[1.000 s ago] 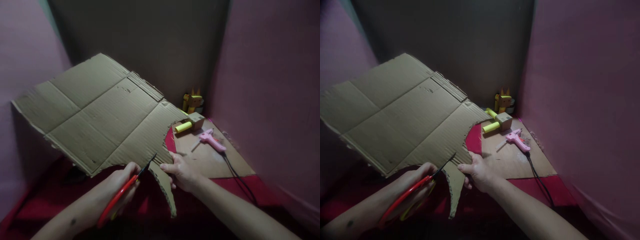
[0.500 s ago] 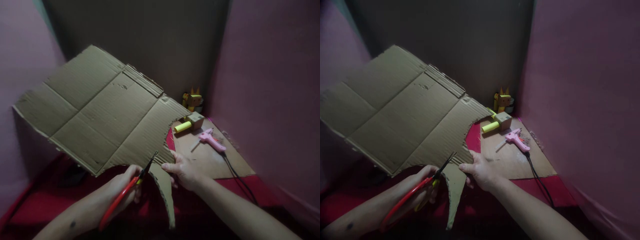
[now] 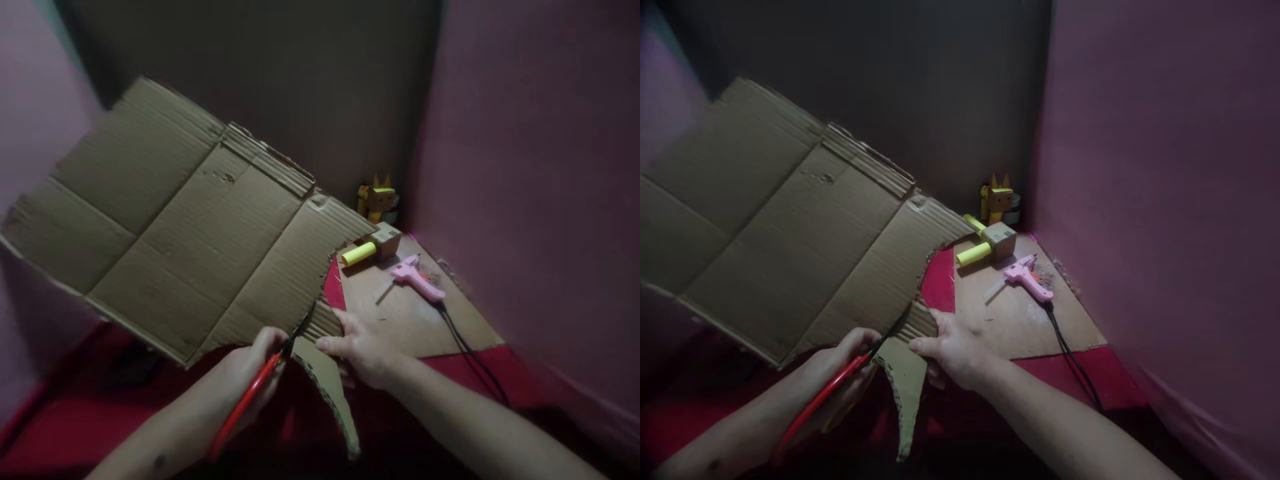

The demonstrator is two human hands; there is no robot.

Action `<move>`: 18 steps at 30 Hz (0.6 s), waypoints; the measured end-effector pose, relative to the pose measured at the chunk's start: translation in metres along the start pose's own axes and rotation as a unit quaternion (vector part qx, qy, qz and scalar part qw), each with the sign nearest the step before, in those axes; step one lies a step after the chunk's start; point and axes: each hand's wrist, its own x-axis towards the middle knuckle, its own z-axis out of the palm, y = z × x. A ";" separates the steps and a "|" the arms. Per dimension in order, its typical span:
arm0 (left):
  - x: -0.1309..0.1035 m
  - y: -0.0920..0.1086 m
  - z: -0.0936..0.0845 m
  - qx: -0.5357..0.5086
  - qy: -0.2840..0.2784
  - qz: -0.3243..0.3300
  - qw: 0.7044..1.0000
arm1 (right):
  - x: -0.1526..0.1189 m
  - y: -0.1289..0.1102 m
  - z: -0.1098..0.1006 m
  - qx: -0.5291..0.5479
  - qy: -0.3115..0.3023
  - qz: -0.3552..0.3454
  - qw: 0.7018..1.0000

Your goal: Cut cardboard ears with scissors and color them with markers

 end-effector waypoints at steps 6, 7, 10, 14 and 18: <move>0.010 -0.004 0.012 0.030 0.043 -0.007 0.999 | 0.004 -0.001 -0.006 0.002 -0.002 0.003 1.000; 0.011 -0.004 0.014 -0.008 0.024 -0.024 0.999 | 0.004 -0.001 -0.007 -0.003 -0.005 0.012 1.000; 0.013 0.000 0.014 -0.101 -0.036 -0.093 0.990 | 0.004 0.000 -0.007 -0.022 0.000 0.023 0.999; 0.008 0.008 0.001 -0.111 -0.097 -0.015 0.989 | 0.004 0.002 -0.004 -0.035 -0.008 0.029 0.999; 0.012 0.010 -0.003 -0.081 -0.086 0.016 0.993 | 0.005 0.004 -0.004 -0.019 -0.024 0.028 0.999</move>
